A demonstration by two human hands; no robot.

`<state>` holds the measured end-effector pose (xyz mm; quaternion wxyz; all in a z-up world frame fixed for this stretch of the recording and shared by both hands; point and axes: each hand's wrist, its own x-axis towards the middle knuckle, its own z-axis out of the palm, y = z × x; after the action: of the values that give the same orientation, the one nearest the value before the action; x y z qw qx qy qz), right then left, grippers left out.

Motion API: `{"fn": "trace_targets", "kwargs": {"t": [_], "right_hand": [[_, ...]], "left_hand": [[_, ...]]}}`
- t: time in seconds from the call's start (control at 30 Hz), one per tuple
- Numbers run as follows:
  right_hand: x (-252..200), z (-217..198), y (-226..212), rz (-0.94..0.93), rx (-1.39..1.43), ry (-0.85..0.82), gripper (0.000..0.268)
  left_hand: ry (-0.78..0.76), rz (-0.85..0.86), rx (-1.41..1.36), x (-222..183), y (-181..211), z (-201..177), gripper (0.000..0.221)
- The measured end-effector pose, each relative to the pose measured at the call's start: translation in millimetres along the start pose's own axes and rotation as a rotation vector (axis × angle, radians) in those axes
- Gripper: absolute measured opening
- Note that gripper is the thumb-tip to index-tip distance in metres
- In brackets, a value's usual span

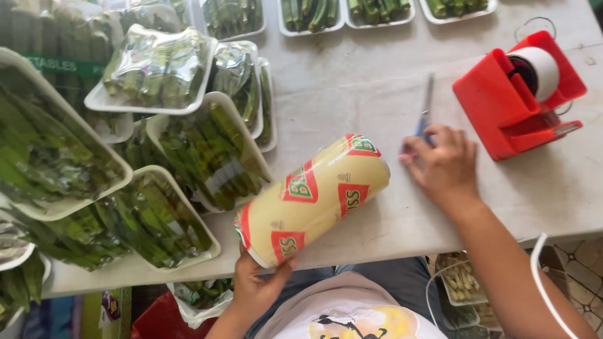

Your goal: Wrapping trays of okra with plastic film and cutting it with scissors

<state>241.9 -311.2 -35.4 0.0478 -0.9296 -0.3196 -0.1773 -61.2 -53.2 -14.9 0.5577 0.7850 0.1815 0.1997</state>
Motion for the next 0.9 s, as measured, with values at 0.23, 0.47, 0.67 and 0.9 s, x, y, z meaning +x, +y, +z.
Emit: {"fn": "trace_targets", "kwargs": {"t": [0.23,0.47,0.67,0.9], "right_hand": [[0,-66,-36,0.395,0.946,-0.171,0.03],[-47,-90,-49,0.664,1.638,-0.479,0.078],[-67,-118,-49,0.376,1.304,-0.446,0.089],[-56,-141,-60,-0.096,0.684,-0.077,0.036]], "left_hand": [[-0.134,-0.205,-0.293,-6,-1,-19,0.049],[-0.255,0.083,0.002,-13,3,-28,0.034],[-0.234,-0.084,0.018,-1,7,-36,0.032],[0.068,0.241,0.429,18,38,-37,0.072]]}}
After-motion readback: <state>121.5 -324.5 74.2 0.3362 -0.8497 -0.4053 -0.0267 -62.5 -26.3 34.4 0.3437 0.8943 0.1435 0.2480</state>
